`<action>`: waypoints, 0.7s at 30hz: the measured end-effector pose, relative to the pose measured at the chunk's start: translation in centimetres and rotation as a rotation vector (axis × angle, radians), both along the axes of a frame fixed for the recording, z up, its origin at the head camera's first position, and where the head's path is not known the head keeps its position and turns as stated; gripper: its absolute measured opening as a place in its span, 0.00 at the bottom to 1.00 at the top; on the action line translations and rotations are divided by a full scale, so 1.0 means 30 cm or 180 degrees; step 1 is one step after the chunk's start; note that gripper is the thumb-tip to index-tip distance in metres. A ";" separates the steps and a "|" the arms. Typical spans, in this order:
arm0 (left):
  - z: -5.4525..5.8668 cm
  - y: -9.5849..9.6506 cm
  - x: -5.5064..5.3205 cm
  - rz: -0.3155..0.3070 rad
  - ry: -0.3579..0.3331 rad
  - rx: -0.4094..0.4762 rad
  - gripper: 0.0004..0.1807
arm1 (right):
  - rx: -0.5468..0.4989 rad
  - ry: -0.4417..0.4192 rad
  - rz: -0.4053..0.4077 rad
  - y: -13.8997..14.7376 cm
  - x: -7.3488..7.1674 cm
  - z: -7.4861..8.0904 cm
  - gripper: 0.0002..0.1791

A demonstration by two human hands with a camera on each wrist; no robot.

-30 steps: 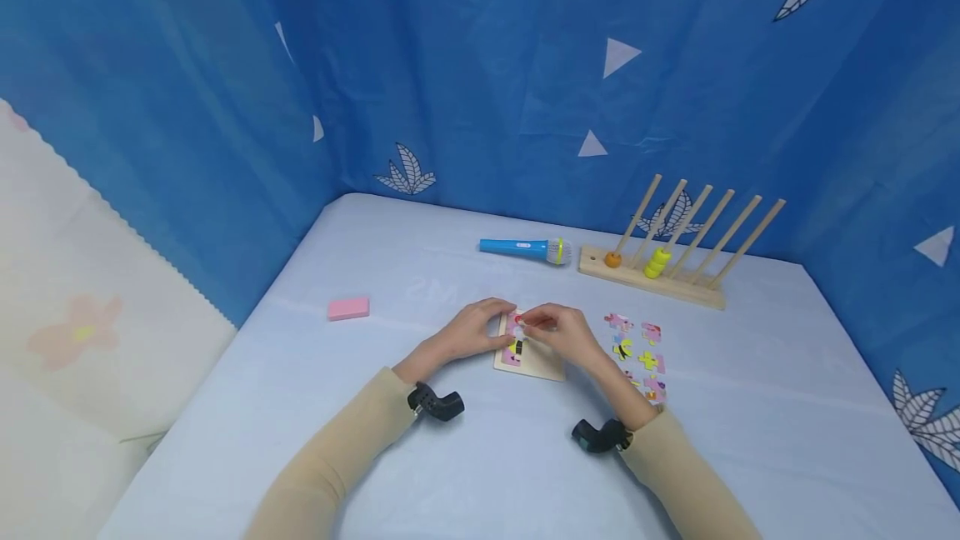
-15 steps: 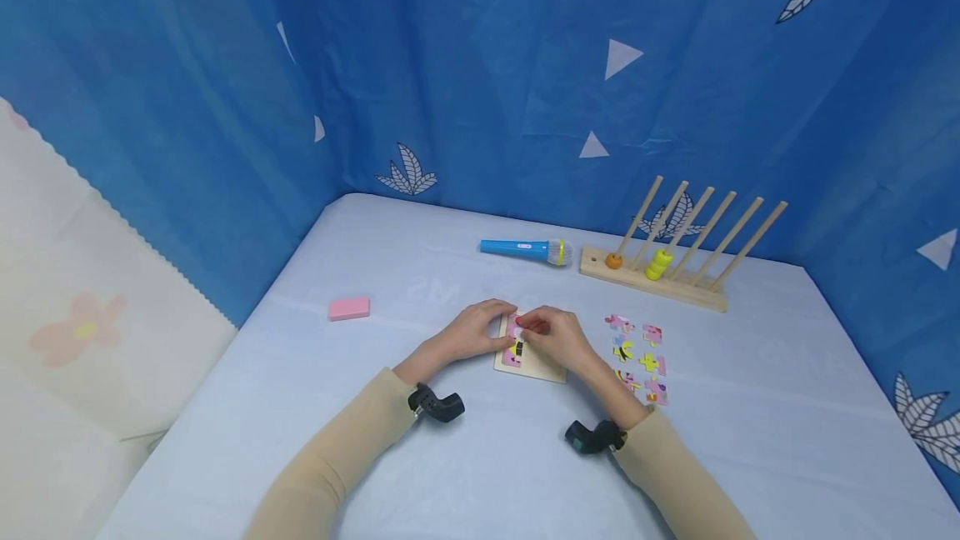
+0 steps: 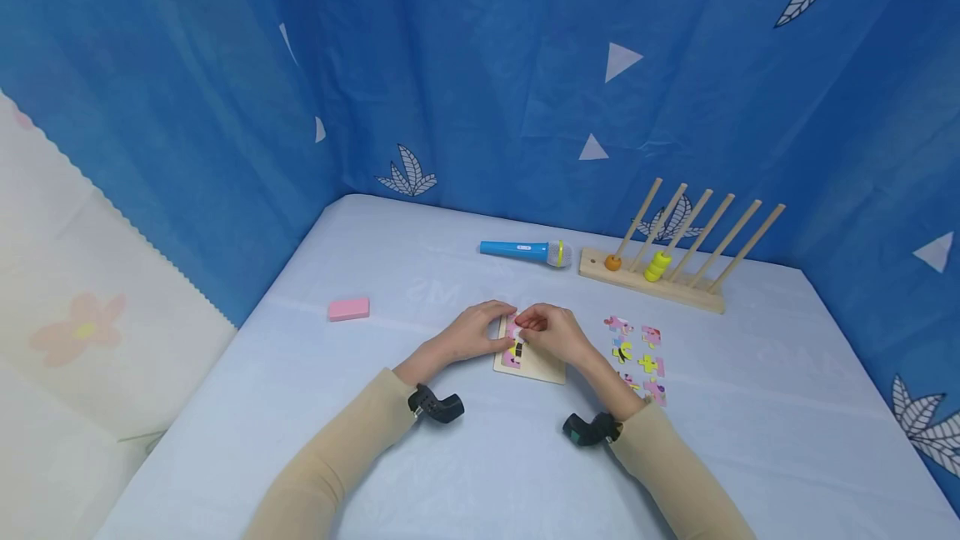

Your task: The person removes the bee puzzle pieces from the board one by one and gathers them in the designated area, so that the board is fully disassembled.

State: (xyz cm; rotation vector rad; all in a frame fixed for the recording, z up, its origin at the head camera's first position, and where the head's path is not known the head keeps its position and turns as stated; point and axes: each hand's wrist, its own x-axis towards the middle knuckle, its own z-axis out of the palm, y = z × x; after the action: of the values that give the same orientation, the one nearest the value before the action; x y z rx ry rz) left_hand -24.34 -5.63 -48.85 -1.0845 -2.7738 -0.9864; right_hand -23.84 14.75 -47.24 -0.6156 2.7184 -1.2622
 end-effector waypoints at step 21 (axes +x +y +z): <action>-0.005 0.005 0.000 -0.0007 -0.0019 0.0026 0.30 | 0.0053 0.0325 0.0071 0.000 0.000 -0.006 0.07</action>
State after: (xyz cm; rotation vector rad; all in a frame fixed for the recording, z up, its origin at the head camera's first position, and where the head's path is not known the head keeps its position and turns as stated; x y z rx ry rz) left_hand -24.33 -5.47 -49.01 -1.0858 -2.7713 -1.0019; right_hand -23.85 14.75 -47.42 -0.7258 2.7920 -1.2349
